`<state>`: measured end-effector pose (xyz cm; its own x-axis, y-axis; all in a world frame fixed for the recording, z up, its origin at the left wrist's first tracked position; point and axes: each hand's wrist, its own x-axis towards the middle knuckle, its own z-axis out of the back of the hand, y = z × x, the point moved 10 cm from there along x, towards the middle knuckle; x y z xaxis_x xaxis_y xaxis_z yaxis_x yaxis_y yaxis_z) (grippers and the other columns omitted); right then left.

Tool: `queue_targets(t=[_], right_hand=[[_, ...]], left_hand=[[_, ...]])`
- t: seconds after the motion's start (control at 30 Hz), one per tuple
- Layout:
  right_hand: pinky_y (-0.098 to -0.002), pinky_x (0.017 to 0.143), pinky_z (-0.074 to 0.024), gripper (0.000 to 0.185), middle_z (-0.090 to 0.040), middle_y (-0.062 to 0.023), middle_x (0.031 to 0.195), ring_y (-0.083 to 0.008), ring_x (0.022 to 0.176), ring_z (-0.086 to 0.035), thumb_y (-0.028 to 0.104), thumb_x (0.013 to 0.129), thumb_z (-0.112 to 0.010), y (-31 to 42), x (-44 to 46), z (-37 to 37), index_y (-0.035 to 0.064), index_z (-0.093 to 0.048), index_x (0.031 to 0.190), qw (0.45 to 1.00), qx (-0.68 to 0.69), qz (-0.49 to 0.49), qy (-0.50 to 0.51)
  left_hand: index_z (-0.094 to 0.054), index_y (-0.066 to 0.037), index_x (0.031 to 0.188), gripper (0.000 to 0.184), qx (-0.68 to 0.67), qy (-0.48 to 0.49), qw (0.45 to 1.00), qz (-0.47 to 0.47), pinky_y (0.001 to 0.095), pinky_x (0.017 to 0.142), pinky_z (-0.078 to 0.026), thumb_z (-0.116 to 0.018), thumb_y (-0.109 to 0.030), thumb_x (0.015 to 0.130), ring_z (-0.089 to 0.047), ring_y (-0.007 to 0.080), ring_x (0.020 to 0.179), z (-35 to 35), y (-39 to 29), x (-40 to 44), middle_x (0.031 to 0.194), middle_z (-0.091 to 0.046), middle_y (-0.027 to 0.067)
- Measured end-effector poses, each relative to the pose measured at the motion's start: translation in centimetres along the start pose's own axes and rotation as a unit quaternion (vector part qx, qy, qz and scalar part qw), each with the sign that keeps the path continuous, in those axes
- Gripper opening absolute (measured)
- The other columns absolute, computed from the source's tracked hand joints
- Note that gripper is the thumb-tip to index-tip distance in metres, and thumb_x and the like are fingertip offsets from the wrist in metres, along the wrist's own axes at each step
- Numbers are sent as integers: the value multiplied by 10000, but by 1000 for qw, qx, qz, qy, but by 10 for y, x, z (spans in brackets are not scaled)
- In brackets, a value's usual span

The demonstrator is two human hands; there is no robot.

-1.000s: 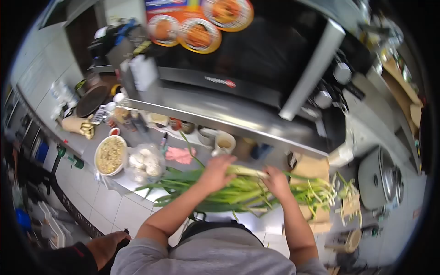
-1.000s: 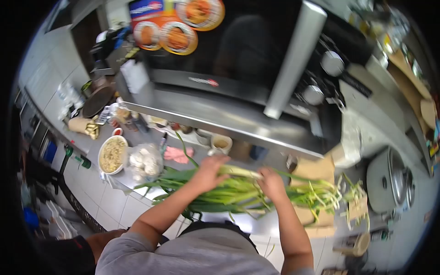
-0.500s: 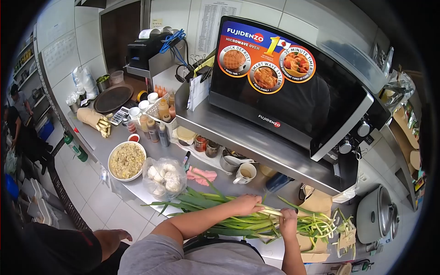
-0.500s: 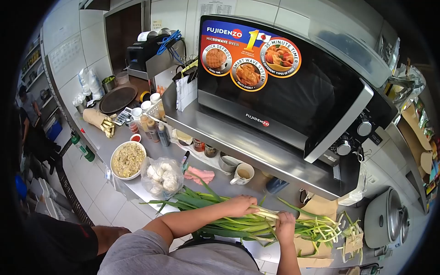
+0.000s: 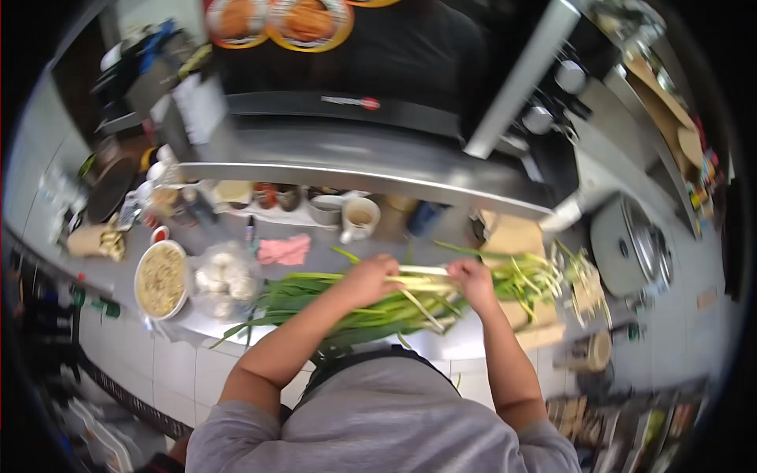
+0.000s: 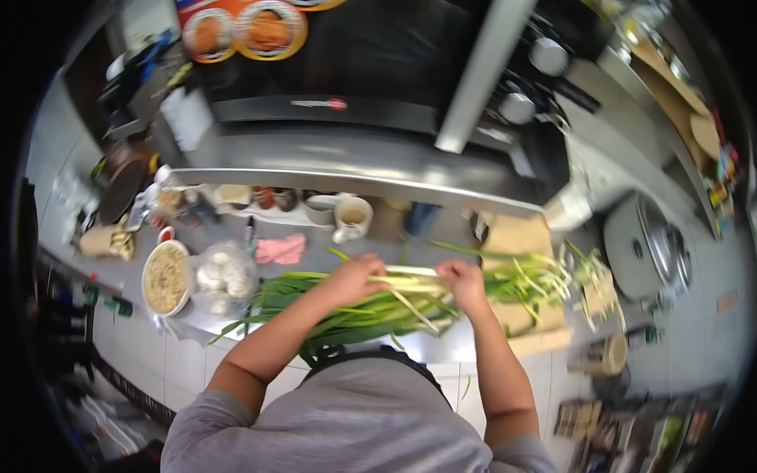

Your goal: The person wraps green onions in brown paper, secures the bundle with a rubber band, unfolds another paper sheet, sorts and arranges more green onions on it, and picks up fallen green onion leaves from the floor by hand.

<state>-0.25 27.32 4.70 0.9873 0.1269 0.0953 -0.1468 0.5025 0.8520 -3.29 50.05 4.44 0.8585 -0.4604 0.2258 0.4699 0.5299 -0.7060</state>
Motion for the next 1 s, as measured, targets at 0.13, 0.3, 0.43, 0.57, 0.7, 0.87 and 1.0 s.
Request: queue_targets(t=[0.13,0.3,0.43,0.57,0.7,0.87,1.0], right_hand=[[-247,553,-415,114,-587,0,690,-96,581,-510,146,919,-656,-13,10,34,33,-669,921,983,130,-17,-131],[-209,434,-253,101,-489,48,661,-46,488,-323,158,970,-586,-85,-7,144,69,-624,941,835,358,-123,-399],[-237,554,-398,94,-540,28,695,-84,606,-485,154,936,-634,-25,-12,159,67,-663,915,924,229,-92,-291],[-322,771,-504,102,-662,-72,911,-228,814,-632,157,814,-748,57,-15,38,70,-721,860,991,-37,129,10],[-417,843,-512,270,-670,-116,1015,-317,958,-647,188,796,-721,63,-22,-26,102,-704,1051,967,-147,179,104],[-430,852,-523,409,-645,-144,1147,-335,988,-646,172,747,-725,-46,-1,-12,89,-661,1142,913,-369,39,170],[-429,771,-548,424,-657,-133,1121,-335,953,-663,201,802,-707,47,-10,38,103,-624,1206,959,-244,141,-25]], left_hand=[[-548,-40,868,308,-2,-27,1000,9,425,788,-472,-741,-278,834,-580,342,913,19,-19,-5,921,-566,130],[-523,-34,880,291,6,-29,1000,6,394,789,-469,-739,-222,832,-573,333,901,21,-15,-13,923,-560,125],[-554,-30,905,268,4,-62,998,24,443,868,-439,-720,-230,840,-558,356,978,22,-14,-13,986,-585,130],[-558,-30,920,227,122,-103,983,-94,464,919,-413,-696,-198,856,-557,341,1012,22,-55,0,1049,-592,124],[-566,-40,938,203,158,-101,977,-104,467,937,-407,-673,-201,877,-570,333,1027,22,-74,4,1062,-615,124],[-573,-53,983,209,137,-15,984,116,474,808,-465,-620,-247,922,-630,358,911,35,-28,5,913,-656,148],[-558,-47,985,231,141,-41,983,112,466,743,-479,-614,-265,931,-630,377,862,54,-33,8,888,-650,166]])
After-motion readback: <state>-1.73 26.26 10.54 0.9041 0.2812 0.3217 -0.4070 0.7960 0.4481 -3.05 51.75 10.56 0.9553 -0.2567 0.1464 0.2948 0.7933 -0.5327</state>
